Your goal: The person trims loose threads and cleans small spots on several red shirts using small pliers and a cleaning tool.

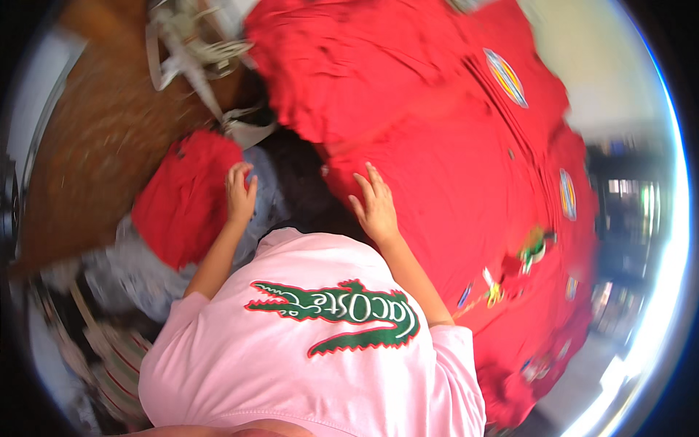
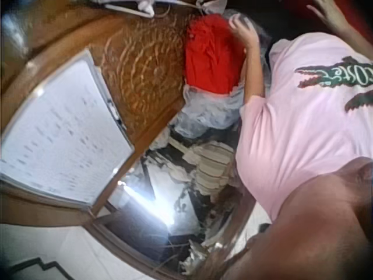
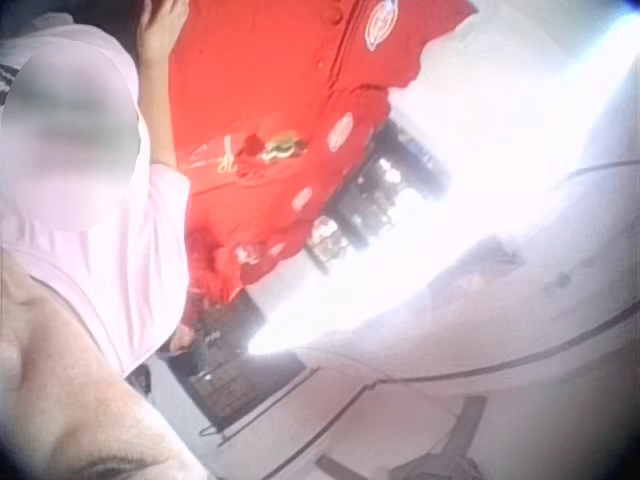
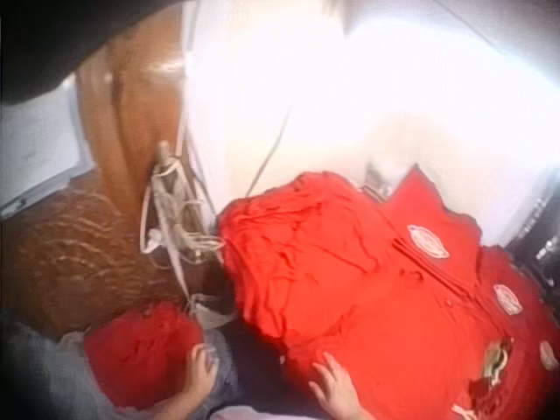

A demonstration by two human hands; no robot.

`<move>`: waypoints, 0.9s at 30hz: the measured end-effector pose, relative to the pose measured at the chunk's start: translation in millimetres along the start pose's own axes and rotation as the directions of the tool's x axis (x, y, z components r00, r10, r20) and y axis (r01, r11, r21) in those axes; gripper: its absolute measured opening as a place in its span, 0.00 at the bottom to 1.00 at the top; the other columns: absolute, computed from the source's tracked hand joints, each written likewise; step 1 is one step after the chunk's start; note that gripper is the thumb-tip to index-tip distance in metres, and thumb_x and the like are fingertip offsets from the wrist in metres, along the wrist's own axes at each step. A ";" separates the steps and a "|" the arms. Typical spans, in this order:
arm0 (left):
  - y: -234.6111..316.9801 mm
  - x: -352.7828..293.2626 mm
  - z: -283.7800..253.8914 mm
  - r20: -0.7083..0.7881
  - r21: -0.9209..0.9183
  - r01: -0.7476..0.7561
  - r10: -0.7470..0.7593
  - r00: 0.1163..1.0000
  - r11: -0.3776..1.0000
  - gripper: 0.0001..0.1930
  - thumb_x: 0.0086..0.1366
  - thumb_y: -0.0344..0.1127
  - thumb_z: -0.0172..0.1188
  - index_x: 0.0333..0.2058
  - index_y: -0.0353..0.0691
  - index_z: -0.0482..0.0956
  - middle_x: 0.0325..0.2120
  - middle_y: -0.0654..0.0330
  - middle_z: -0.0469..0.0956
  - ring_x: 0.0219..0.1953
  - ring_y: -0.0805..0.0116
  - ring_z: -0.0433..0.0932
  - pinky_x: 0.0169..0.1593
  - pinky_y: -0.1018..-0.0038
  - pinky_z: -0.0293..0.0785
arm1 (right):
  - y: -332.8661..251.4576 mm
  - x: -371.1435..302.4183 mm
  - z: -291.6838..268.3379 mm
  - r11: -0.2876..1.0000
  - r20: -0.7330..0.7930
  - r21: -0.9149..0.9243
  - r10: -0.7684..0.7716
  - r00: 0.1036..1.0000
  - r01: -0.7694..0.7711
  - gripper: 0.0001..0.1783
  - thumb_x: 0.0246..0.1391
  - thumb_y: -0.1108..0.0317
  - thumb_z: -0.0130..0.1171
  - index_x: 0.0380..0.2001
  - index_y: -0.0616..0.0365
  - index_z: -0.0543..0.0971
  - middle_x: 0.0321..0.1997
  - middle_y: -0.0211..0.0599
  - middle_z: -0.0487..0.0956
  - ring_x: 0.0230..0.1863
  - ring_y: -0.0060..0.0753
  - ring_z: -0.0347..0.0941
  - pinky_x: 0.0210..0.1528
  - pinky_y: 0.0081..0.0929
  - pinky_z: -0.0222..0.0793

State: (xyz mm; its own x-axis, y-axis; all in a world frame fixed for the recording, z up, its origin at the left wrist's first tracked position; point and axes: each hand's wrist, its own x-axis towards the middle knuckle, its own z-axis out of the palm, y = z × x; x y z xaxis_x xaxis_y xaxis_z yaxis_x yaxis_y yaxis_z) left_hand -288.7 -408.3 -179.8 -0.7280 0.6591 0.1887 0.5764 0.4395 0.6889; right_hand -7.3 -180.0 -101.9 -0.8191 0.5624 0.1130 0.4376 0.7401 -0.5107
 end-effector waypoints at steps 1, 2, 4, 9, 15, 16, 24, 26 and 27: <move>35.0 7.6 5.8 0.134 -0.145 -0.018 0.037 0.990 0.989 0.16 0.72 0.36 0.57 0.55 0.36 0.77 0.51 0.50 0.77 0.57 0.50 0.74 0.64 0.56 0.68 | 4.2 -7.9 -6.2 0.999 -0.039 -0.002 0.042 0.998 -0.042 0.29 0.62 0.63 0.64 0.65 0.54 0.71 0.78 0.50 0.59 0.74 0.57 0.59 0.72 0.49 0.59; 66.5 12.9 17.7 0.361 -0.404 0.122 0.036 0.932 0.907 0.16 0.74 0.36 0.53 0.54 0.35 0.78 0.51 0.51 0.79 0.57 0.53 0.75 0.63 0.58 0.69 | 13.3 -19.8 -13.9 0.993 -0.101 0.020 0.121 0.987 -0.120 0.28 0.63 0.63 0.64 0.64 0.54 0.72 0.78 0.50 0.59 0.74 0.57 0.60 0.72 0.49 0.60; 141.8 29.4 29.9 0.709 -0.653 0.467 0.265 0.653 0.596 0.20 0.76 0.42 0.48 0.55 0.33 0.78 0.52 0.51 0.80 0.58 0.59 0.77 0.62 0.62 0.70 | 25.2 -43.7 -16.5 0.964 -0.211 0.073 0.265 0.941 -0.255 0.28 0.63 0.63 0.64 0.64 0.54 0.72 0.77 0.50 0.60 0.74 0.57 0.60 0.72 0.49 0.60; 380.9 77.3 -39.8 0.423 -0.486 0.790 0.892 -0.162 0.374 0.37 0.72 0.58 0.50 0.58 0.22 0.75 0.60 0.39 0.75 0.63 0.50 0.74 0.68 0.57 0.63 | 47.8 -125.9 -27.1 0.789 -0.434 0.241 0.608 0.665 -0.565 0.25 0.64 0.65 0.63 0.63 0.57 0.73 0.74 0.51 0.64 0.72 0.56 0.63 0.71 0.47 0.61; 480.9 67.4 -60.8 -0.160 -0.676 0.679 0.842 -0.516 0.287 0.35 0.72 0.59 0.48 0.58 0.28 0.77 0.63 0.33 0.68 0.65 0.37 0.68 0.66 0.45 0.59 | 40.0 -224.3 -23.7 0.597 -0.547 0.432 0.769 0.330 -0.676 0.21 0.66 0.67 0.60 0.60 0.59 0.75 0.70 0.51 0.69 0.71 0.52 0.65 0.71 0.42 0.61; 486.3 60.7 -49.4 -0.202 -0.689 0.676 0.827 -0.525 0.261 0.35 0.72 0.59 0.47 0.58 0.29 0.77 0.64 0.32 0.67 0.65 0.35 0.67 0.65 0.43 0.59 | 33.4 -241.4 -20.9 0.552 -0.551 0.468 0.793 0.261 -0.690 0.20 0.66 0.67 0.60 0.59 0.59 0.75 0.69 0.52 0.70 0.70 0.53 0.66 0.70 0.42 0.62; 500.4 9.1 -1.9 -0.270 -0.760 0.638 0.832 -0.485 0.124 0.28 0.73 0.53 0.48 0.57 0.36 0.80 0.67 0.29 0.60 0.67 0.24 0.61 0.62 0.32 0.57 | 17.9 -273.1 -22.6 0.575 -0.563 0.386 0.766 0.309 -0.721 0.20 0.62 0.69 0.62 0.57 0.58 0.77 0.65 0.51 0.73 0.65 0.55 0.71 0.66 0.43 0.67; 493.7 -4.1 -2.5 -0.391 -0.651 0.743 0.771 -0.503 0.155 0.19 0.73 0.40 0.54 0.56 0.37 0.80 0.67 0.36 0.64 0.66 0.33 0.65 0.62 0.39 0.64 | 28.5 -279.4 -35.5 0.585 -0.574 0.346 0.751 0.328 -0.734 0.21 0.59 0.71 0.64 0.56 0.57 0.77 0.65 0.50 0.74 0.65 0.56 0.71 0.66 0.44 0.67; 492.9 -10.5 -4.1 -0.446 -0.562 0.808 0.758 -0.476 0.176 0.16 0.72 0.34 0.57 0.55 0.37 0.80 0.66 0.40 0.66 0.66 0.37 0.68 0.62 0.43 0.67 | 36.7 -283.4 -42.4 0.588 -0.589 0.332 0.740 0.324 -0.737 0.20 0.59 0.72 0.62 0.55 0.58 0.78 0.64 0.51 0.74 0.65 0.57 0.71 0.66 0.44 0.67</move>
State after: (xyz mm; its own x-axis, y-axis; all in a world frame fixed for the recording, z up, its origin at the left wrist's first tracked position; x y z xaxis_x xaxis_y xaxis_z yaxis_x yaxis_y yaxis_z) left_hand 1.5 -201.1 160.6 0.6181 -0.2521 0.7446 -0.6953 0.2666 0.6675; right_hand 256.6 -296.5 -116.6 0.2768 0.9473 0.1612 0.7381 -0.1022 -0.6669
